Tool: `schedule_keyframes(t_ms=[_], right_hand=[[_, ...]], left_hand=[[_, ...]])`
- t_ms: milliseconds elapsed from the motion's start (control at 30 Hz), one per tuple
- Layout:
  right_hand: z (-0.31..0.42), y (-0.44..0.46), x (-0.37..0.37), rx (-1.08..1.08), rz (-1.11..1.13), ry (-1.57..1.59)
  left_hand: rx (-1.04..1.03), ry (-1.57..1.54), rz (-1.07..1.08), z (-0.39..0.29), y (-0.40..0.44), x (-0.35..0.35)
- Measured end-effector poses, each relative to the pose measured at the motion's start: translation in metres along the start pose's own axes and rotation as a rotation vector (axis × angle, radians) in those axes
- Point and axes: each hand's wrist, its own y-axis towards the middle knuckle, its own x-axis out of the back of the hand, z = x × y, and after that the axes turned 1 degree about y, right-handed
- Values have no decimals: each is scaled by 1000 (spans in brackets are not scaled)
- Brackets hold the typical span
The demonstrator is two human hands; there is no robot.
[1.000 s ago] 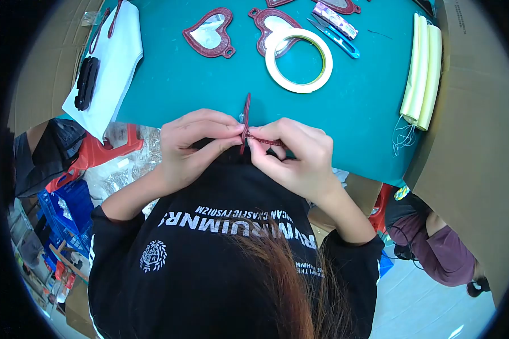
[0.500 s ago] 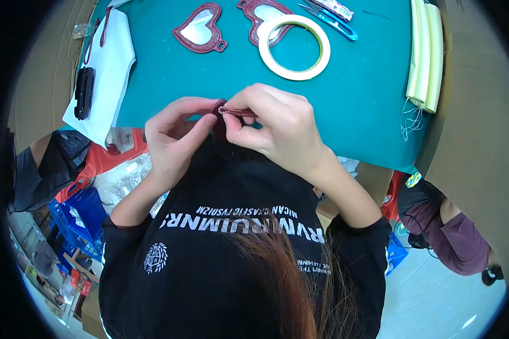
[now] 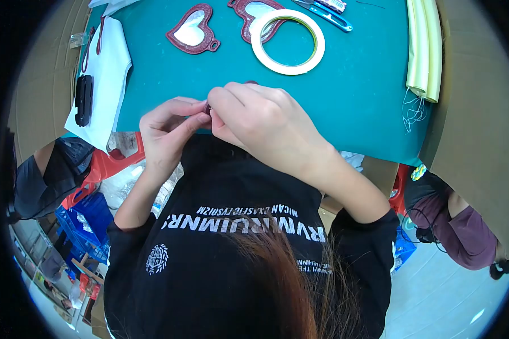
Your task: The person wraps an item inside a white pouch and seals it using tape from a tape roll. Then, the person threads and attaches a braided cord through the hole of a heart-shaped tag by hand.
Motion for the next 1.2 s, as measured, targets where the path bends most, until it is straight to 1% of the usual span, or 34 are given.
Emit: schedule_keyframes(t_ms=[67, 167, 300, 467, 567, 600, 700, 733, 833, 867, 967, 1000, 1100, 1133, 1200], right_hand=[[-2, 2, 1, 41, 28, -27], [-3, 3, 0, 87, 82, -39], [-11, 2, -6, 72, 50, 12], [-14, -6, -10, -27, 44, 124], [-13, -9, -8, -234, 53, 383], [-13, -10, -6, -235, 53, 382], [-15, -13, -1, -509, 102, 647], [-14, -15, 2, -510, 100, 645], [-14, -22, 13, -693, 157, 1065], [-17, -27, 16, -696, 156, 1061], [-27, -36, 19, -941, 242, 1704], [-27, -41, 19, -945, 237, 1702], [-15, -43, 21, -845, 131, 1200], [-11, -44, 21, -840, 131, 1198], [-4, -47, 18, -669, 139, 876]], left_hand=[[29, 17, 27, -3, 4, 6], [-18, 114, 104, -4, 10, 14], [-31, 15, 101, 6, 17, 17], [-48, 69, 105, 12, 19, 16], [-86, 181, 136, 9, 19, 13], [-85, 180, 137, 8, 20, 12], [-362, 474, 199, 5, 23, 7], [-362, 472, 201, 3, 24, 5], [-510, 523, 291, -2, 28, -3], [-511, 519, 291, -1, 28, -7], [-504, 506, 367, 1, 32, -15], [-504, 501, 369, 1, 32, -16], [-409, 412, 372, -1, 32, -18], [-414, 414, 372, -2, 31, -19], [-339, 411, 320, -1, 20, -19]])
